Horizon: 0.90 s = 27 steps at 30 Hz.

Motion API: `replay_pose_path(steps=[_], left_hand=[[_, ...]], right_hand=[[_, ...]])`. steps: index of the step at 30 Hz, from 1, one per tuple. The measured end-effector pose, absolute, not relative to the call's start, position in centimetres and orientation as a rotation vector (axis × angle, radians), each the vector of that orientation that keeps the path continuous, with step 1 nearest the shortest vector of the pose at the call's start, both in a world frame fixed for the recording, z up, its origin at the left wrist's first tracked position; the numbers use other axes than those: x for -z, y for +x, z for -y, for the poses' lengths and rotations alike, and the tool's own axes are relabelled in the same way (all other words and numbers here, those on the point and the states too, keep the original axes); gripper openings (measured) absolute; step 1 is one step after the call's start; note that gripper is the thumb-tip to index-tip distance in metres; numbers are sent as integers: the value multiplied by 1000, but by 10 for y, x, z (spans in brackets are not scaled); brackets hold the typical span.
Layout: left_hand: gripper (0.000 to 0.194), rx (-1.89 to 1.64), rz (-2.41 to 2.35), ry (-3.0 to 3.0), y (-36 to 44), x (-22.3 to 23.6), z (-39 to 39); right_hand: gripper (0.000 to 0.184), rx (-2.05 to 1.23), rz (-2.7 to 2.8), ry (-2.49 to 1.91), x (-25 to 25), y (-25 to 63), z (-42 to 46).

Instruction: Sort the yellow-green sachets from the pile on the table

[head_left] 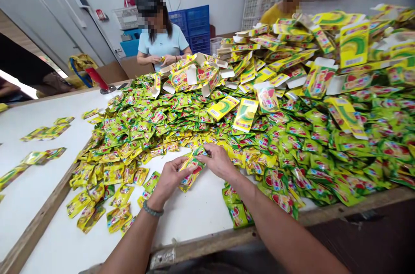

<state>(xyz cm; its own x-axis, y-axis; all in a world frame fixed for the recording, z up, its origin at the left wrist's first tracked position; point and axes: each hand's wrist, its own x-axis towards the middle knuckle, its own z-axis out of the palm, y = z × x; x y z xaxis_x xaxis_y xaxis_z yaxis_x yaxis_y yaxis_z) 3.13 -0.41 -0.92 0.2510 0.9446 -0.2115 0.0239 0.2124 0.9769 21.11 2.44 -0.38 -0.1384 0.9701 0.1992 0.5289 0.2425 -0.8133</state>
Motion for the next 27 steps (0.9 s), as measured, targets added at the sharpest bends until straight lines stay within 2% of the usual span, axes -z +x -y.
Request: replay_pose_path(steps=[4, 7, 11, 16, 23, 27], left_hand=[[39, -922, -1081, 1084, 30, 12, 3], [39, -941, -1095, 1058, 28, 13, 1], [40, -996, -1091, 977, 28, 11, -1], [39, -1022, -1065, 934, 30, 5, 0], [34, -1018, -1006, 932, 27, 6, 3], [33, -991, -983, 932, 25, 9, 8]], right_hand=[[10, -586, 1733, -1384, 7, 202, -20], [6, -653, 1867, -1333, 7, 203, -17], [18, -729, 1772, -1203, 2, 206, -15], [14, -701, 1849, -1146, -4, 200, -11], [41, -739, 1811, -1198, -5, 187, 1], [50, -888, 1866, -1179, -2, 184, 3]])
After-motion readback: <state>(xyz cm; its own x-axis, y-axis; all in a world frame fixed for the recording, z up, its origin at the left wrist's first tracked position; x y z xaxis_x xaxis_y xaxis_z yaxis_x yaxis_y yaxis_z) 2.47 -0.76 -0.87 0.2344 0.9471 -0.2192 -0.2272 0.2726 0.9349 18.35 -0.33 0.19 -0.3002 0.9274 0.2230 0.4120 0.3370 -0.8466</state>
